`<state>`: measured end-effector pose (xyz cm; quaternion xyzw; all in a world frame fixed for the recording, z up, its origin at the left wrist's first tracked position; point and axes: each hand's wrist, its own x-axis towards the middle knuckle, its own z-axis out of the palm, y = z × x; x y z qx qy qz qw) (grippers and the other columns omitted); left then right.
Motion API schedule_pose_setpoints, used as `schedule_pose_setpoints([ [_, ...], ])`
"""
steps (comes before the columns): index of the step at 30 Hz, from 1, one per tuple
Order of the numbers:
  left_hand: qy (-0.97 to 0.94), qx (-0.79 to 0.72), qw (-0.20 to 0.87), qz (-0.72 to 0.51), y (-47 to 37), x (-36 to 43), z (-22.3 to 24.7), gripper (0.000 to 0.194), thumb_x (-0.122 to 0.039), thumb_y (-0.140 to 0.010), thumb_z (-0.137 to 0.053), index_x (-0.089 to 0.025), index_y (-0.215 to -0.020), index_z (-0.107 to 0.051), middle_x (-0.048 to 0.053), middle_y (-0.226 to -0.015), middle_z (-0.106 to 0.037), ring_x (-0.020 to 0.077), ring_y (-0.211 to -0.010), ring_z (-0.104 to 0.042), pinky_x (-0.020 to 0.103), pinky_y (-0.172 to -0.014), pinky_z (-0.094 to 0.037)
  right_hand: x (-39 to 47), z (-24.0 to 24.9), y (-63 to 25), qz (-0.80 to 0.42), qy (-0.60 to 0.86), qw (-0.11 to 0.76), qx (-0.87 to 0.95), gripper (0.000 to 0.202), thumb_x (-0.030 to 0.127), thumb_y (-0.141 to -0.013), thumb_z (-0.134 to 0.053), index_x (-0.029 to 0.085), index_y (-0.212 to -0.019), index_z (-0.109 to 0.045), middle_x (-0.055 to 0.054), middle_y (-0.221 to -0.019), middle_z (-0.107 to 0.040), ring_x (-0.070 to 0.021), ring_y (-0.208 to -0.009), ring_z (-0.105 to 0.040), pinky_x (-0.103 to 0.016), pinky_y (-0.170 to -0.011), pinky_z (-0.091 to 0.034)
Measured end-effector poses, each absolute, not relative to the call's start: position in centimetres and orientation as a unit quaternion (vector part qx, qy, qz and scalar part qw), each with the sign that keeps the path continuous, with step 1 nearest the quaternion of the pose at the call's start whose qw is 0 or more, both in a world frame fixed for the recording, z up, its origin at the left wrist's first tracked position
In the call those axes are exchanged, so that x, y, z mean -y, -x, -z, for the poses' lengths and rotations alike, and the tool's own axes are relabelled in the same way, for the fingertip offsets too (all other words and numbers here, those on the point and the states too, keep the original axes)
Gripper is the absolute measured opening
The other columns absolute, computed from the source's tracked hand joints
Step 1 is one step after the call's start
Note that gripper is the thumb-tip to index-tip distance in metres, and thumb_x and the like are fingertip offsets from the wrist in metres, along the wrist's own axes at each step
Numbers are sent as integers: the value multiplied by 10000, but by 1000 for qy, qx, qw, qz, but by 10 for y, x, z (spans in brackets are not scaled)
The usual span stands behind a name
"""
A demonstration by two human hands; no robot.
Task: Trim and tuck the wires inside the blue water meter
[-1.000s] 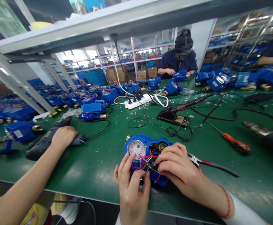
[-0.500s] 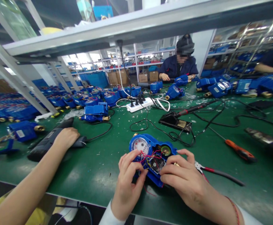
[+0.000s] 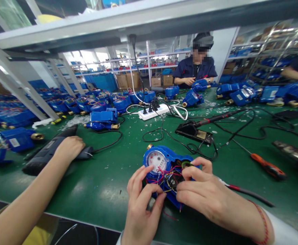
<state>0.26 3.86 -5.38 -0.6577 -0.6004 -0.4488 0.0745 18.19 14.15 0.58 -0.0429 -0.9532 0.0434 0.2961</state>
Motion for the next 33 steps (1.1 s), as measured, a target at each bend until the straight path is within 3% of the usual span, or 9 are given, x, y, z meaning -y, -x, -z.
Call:
schedule_pose_setpoints([
  [5,633,608,91,471,-19,-24,51,102,-201,-896,-486,-235,-917,-581,81,-1385,-462,283,-1323,-380,448,-1035,-296,-139,-5,-182,-58,50,287,955,383,169,-1059,-289,176,-839,-603,-7,-828,-671,-188,-880,-473,-412,-885,-233],
  [9,614,642,153,433,-37,-21,50,181,-387,-887,-510,-253,-869,-630,93,-1367,-499,327,-1294,-396,499,-1019,-237,-136,-1,-180,-51,54,277,958,379,155,-1051,-291,167,-822,-593,-21,-808,-654,-201,-886,-476,-430,-894,-246],
  [12,572,665,155,454,-46,-25,51,72,-286,-852,-602,-277,-800,-651,55,-1303,-581,289,-1252,-455,475,-1027,-223,-133,0,-179,-40,62,268,961,371,148,-1044,-306,160,-791,-576,-24,-791,-625,-202,-866,-464,-412,-861,-259],
  [19,518,683,131,498,-60,-28,58,162,-241,-853,-612,-290,-703,-645,32,-1224,-646,253,-1167,-519,445,-1000,-269,-128,7,-183,-81,118,317,938,391,219,-1059,-289,169,-796,-575,-15,-1002,-634,-188,-981,-443,-382,-938,-229],
  [28,534,723,151,411,-67,-24,59,245,-237,-927,-449,-247,-745,-613,92,-1382,-527,305,-1267,-413,506,-986,-249,-124,22,-184,-92,160,362,914,314,248,-1030,-407,183,-784,-593,-12,-1134,-620,-209,-1063,-417,-379,-938,-227],
  [33,547,714,158,408,-53,-15,56,152,-264,-929,-448,-234,-871,-585,117,-1403,-472,315,-1293,-393,497,-1017,-260,-121,24,-187,-114,178,363,907,252,221,-1019,-424,208,-874,-630,-19,-1201,-588,-219,-1132,-414,-384,-958,-234],
])
